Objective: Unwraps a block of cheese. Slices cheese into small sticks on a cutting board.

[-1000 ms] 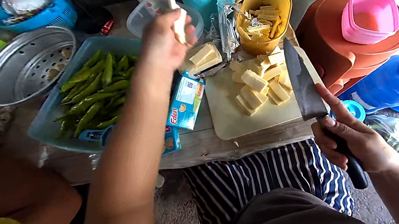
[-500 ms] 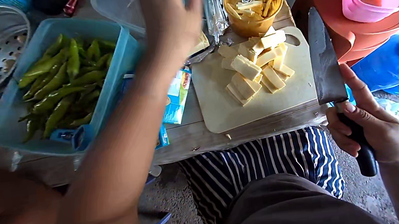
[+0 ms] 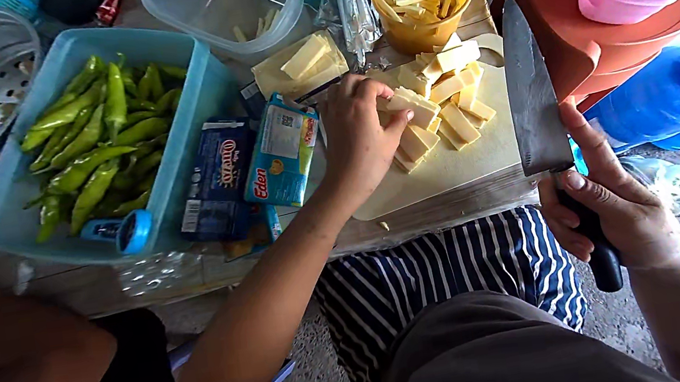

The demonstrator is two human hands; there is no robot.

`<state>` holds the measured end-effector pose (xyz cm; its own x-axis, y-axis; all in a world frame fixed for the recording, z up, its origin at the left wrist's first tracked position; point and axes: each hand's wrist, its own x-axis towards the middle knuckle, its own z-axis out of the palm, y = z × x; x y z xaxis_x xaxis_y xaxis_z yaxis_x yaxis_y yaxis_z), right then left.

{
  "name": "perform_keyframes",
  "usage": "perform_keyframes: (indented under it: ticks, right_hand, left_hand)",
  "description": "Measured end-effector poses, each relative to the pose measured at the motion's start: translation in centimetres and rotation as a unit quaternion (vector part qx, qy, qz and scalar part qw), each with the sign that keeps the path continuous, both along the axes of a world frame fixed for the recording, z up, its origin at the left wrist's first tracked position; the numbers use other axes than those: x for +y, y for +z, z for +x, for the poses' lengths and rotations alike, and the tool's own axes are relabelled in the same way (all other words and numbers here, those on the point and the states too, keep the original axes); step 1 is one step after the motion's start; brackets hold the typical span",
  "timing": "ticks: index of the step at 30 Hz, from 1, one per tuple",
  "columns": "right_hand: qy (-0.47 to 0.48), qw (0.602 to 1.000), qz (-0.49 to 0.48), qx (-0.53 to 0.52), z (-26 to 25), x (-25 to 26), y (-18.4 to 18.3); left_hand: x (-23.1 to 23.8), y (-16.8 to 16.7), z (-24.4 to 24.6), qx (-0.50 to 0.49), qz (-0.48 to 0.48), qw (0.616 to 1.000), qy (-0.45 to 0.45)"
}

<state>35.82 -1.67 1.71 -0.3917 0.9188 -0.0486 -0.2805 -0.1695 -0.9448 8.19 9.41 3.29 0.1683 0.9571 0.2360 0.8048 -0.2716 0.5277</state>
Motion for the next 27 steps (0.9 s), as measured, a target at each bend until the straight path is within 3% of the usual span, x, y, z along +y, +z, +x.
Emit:
perform_keyframes:
  ticks: [10, 14, 18, 27]
  right_hand:
    - [0.0, 1.0, 0.012, -0.016, 0.4, -0.4, -0.3]
    - [-0.002, 1.0, 0.017, -0.018, 0.7, -0.4, -0.3]
    - [-0.009, 1.0, 0.015, -0.025, 0.8, -0.4, -0.4]
    - [-0.006, 1.0, 0.017, -0.023, 1.2, -0.6, -0.7]
  left_hand:
    - [-0.6, -0.3, 0.4, -0.023, 0.039, 0.998, -0.039]
    - [-0.9, 1.8, 0.3, -0.095, -0.049, 0.991, -0.082]
    - [-0.3, 3.2, 0.2, -0.156, -0.154, 0.974, -0.059]
    - [1.5, 2.4, 0.4, -0.114, -0.168, 0.979, -0.032]
